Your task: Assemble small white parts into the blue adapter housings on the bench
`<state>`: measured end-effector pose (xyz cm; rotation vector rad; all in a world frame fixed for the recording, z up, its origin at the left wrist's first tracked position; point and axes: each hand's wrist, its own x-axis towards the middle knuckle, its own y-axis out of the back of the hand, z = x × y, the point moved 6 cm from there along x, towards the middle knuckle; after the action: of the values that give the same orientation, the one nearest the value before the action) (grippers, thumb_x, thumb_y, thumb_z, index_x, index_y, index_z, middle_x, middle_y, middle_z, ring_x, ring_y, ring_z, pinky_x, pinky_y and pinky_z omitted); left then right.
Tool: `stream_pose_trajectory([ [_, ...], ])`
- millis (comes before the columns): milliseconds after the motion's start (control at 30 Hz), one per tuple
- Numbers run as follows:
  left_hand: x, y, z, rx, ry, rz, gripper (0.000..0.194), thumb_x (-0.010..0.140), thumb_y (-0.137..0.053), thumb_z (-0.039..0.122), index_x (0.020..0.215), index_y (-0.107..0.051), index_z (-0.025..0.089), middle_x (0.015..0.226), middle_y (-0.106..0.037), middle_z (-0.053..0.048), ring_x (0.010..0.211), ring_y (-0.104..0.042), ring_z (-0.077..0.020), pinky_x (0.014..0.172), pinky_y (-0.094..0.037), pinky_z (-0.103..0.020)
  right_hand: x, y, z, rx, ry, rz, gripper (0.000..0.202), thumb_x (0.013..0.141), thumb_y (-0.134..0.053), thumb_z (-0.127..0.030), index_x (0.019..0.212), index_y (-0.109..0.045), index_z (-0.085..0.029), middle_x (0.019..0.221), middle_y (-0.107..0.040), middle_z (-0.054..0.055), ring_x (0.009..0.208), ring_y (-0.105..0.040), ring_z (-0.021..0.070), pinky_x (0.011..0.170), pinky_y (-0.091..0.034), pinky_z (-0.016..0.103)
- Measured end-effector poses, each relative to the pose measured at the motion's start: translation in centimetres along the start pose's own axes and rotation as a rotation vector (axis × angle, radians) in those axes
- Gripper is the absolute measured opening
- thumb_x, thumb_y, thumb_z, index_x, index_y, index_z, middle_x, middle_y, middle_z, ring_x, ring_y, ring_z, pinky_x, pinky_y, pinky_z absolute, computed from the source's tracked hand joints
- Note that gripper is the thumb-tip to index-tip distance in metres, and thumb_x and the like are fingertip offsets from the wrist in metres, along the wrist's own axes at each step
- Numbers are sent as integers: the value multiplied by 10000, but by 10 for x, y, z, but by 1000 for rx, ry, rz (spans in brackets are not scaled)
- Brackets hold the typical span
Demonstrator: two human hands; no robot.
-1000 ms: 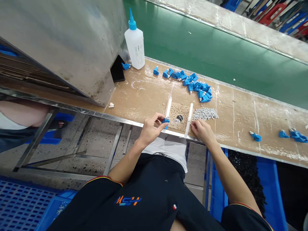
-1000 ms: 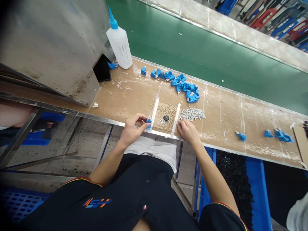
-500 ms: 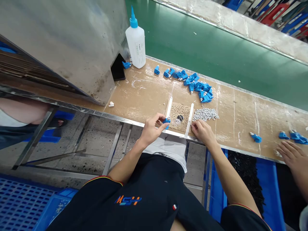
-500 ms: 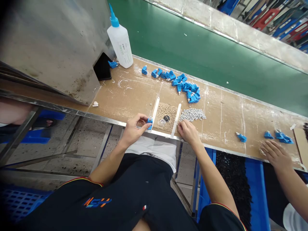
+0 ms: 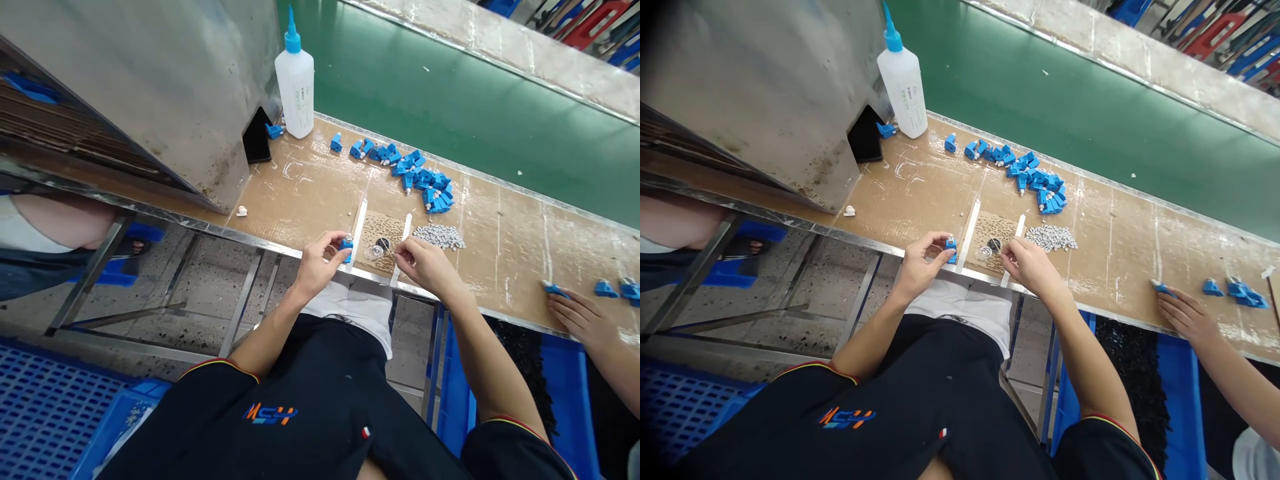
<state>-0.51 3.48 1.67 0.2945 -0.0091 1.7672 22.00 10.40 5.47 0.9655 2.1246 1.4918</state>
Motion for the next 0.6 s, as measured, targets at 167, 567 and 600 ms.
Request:
stream_pose_trajectory([
  [167,-2,5,0,3,-14,27,168,909,-726,294,1045,-734,195,935,-742,-39,769,-691,-137,707,-590,-255,25,-9,-20,-125,53,-99,150,958,-514,-193,823,-567,-228,778,-644,56,686,-590,197,658,-420,307],
  [567,-2,8,-4,11,13,37,166,917,-728,308,1034,-739,192,942,-751,-46,815,-712,-151,732,-595,-261,36,-23,-22,-326,68,-170,192,989,-522,-190,811,-590,-212,821,-668,96,708,-609,219,634,-373,332],
  [600,-2,8,-4,2,16,37,165,914,-731,306,1032,-738,192,940,-751,-45,809,-711,-150,732,-597,-262,37,-23,-23,-335,63,-174,196,992,-520,-190,809,-588,-210,829,-671,102,706,-610,220,631,-371,335],
])
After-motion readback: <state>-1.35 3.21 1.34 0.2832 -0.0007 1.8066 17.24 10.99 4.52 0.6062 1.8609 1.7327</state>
